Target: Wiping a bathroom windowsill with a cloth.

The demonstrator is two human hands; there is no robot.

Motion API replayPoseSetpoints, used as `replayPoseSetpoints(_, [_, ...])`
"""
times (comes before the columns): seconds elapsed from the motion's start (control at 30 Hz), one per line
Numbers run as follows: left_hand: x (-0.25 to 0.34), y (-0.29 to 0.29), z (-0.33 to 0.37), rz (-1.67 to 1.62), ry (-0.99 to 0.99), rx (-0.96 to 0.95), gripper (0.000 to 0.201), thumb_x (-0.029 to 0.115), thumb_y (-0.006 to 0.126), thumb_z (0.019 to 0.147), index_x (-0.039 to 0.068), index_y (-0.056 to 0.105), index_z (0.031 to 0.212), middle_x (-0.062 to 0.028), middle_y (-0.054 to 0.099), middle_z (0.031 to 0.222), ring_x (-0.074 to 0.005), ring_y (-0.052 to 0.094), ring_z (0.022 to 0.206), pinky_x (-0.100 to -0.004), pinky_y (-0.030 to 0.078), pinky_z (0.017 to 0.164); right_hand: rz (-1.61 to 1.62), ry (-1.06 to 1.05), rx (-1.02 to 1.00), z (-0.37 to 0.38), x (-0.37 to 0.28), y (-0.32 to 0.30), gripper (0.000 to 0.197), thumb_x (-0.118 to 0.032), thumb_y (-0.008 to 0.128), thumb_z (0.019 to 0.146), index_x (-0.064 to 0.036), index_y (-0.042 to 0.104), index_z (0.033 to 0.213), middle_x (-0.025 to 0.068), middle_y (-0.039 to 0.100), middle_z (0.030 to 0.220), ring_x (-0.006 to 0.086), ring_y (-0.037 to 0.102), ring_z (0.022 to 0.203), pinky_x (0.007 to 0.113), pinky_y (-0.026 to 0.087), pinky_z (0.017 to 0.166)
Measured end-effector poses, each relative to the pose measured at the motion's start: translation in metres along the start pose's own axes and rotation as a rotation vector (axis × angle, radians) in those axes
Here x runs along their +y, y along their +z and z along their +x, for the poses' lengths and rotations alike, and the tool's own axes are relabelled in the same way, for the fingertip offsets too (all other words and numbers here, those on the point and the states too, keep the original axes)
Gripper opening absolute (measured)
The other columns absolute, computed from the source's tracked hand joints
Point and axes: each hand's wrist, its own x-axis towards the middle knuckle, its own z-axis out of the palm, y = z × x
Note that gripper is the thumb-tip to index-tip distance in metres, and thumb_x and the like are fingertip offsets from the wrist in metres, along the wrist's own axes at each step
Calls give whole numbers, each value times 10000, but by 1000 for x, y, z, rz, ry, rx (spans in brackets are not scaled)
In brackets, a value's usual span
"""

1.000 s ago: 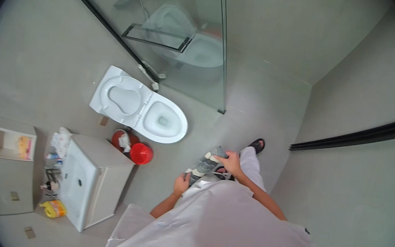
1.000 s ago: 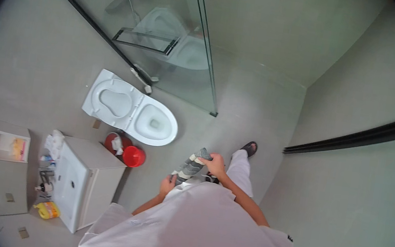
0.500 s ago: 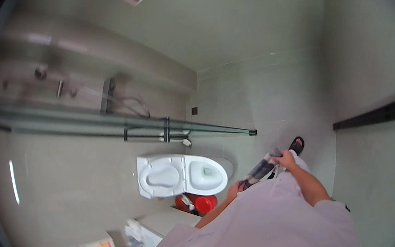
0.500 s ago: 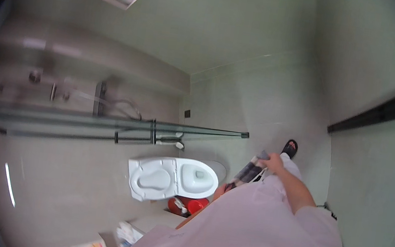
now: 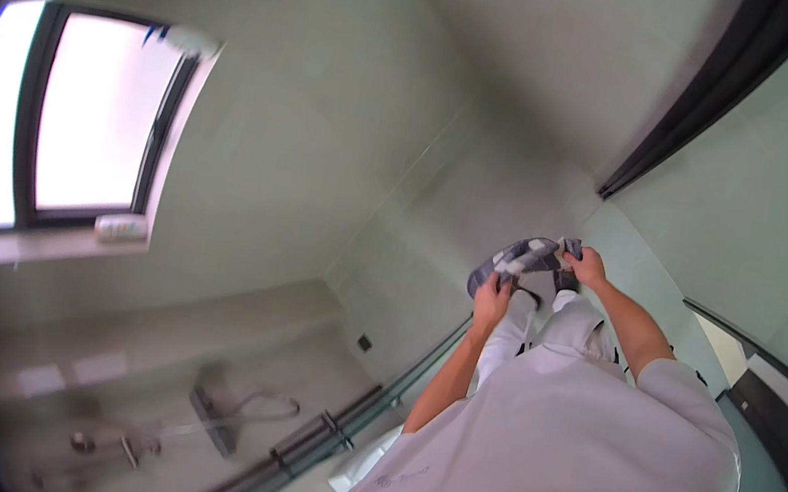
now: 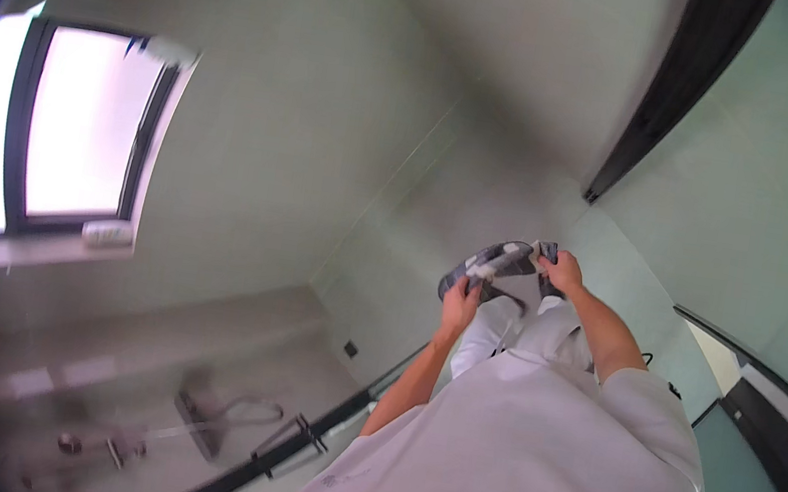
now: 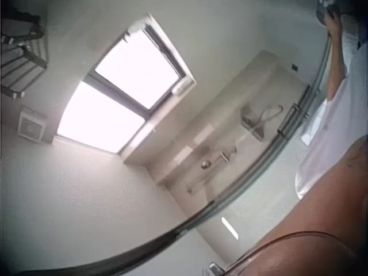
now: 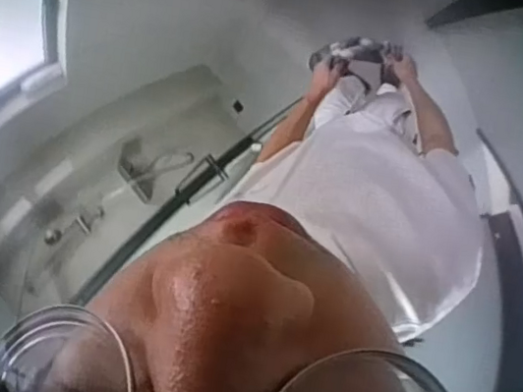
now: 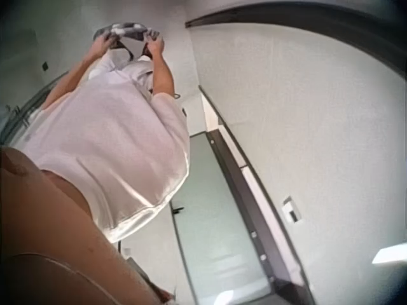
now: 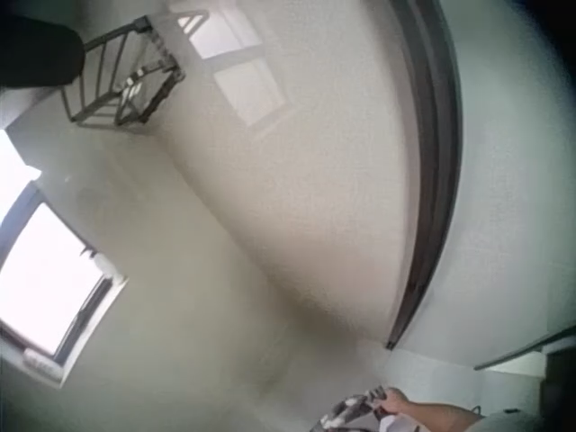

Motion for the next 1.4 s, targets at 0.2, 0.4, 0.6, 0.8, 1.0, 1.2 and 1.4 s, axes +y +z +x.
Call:
replayPoseSetpoints(0.2, [-11,-17,36,323,104,-470,420,408,546,1079,75,630,1320,-289,741,1130,-516,688,1057,-618,533,888,-187,-7,481,-24,4,-8,380,-331,740,962,19,701,1103,222,652,1195,433,664,1096,521,548,933])
replayPoseSetpoints(0.4, [-74,-69,97,263,150,-464,443,446,569,1063,99,658,1323,-264,745,1182,-471,702,1114,-581,550,952,-210,29,289,-61,-23,26,505,-486,767,952,-8,667,1082,249,716,1049,425,702,973,543,542,837])
replayPoseSetpoints(0.6, [-147,-172,152,204,10,-361,405,444,605,1033,95,722,1202,-226,765,1144,-449,717,1090,-572,558,956,-309,-304,100,-11,-117,86,558,-483,803,929,65,720,988,244,697,987,451,675,919,529,533,828])
replayPoseSetpoints(0.8, [-201,-234,137,-3,-364,-22,452,457,650,1005,39,746,1148,-250,765,1115,-468,699,1117,-541,550,973,-364,-494,-86,42,-285,139,455,-401,832,911,37,731,988,208,698,992,399,688,942,479,529,812])
replayPoseSetpoints(1.0, [-260,-249,90,-150,-506,210,475,460,673,998,3,752,1099,-283,759,1056,-477,713,1039,-533,551,920,-377,-939,-280,63,-381,209,367,-252,833,854,-2,730,1102,161,697,1171,383,650,1142,479,523,976])
replayPoseSetpoints(1.2, [-202,-364,110,-380,-368,700,312,276,792,948,4,763,1096,-204,772,945,-308,745,881,-408,573,822,-211,-1343,-69,103,-508,224,391,-82,790,722,23,692,1086,212,723,1074,449,665,1082,521,531,978])
replayPoseSetpoints(1.4, [-50,-636,162,-4,134,1112,187,69,786,921,9,778,1099,-151,797,1000,-228,759,868,-350,588,795,172,-1476,138,67,-766,187,444,-40,826,768,-32,697,1193,160,718,867,367,727,786,479,575,732])
